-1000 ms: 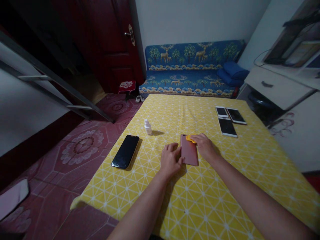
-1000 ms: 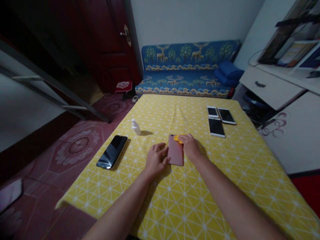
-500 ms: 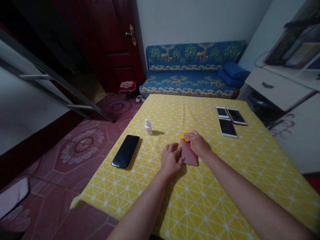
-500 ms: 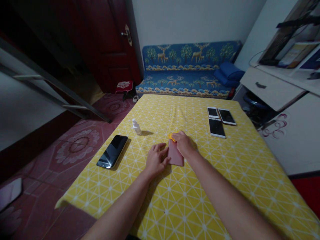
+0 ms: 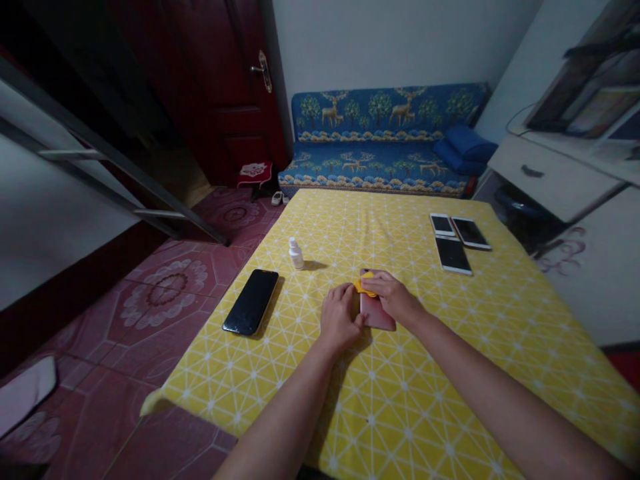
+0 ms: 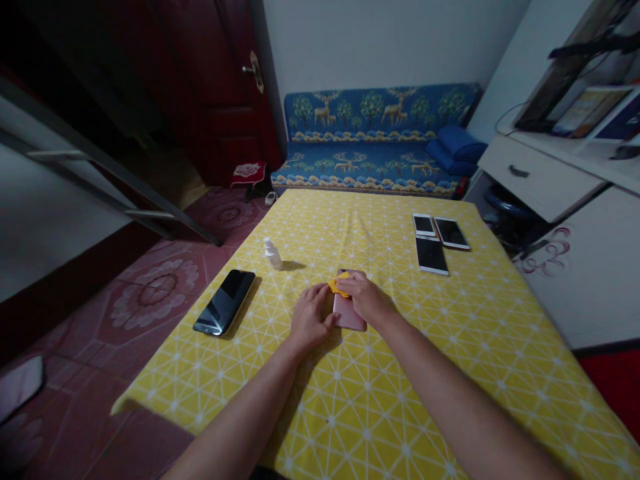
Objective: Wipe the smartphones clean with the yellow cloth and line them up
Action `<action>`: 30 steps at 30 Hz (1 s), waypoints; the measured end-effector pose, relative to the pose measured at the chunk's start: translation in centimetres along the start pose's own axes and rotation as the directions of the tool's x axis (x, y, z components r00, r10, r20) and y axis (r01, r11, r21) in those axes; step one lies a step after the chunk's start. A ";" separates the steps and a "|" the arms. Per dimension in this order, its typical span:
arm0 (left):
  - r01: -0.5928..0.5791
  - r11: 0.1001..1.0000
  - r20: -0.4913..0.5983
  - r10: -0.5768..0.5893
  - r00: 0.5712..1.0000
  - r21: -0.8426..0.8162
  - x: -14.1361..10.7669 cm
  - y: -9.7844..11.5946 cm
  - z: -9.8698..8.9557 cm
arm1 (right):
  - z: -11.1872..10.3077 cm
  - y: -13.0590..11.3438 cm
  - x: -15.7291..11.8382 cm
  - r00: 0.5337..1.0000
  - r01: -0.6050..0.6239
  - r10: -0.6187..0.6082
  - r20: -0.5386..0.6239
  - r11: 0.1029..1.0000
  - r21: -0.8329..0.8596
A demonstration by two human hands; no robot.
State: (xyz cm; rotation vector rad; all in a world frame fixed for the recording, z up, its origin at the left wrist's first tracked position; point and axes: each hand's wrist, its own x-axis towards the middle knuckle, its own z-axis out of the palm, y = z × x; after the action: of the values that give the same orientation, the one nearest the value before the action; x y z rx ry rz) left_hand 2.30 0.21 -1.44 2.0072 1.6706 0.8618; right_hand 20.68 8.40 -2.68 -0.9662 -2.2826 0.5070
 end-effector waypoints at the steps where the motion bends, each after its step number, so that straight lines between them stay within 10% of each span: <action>1: 0.002 1.000 0.002 -0.002 1.000 -0.003 0.0 0.0 0.0 | 0.0 -0.2 -0.1 1.000 0.008 -0.008 0.001 1.000 -0.003; 30: -0.096 0.971 0.081 0.116 0.990 -0.221 0.7 -1.1 -0.7 | 0.0 -4.0 -2.5 0.985 0.169 -0.168 0.040 0.986 -0.014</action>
State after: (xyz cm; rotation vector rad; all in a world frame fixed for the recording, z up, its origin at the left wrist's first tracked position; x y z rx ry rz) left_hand 1.07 1.06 -1.53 1.9684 1.3658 0.9282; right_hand 20.06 3.90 -1.40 -0.7681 -2.3809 0.4377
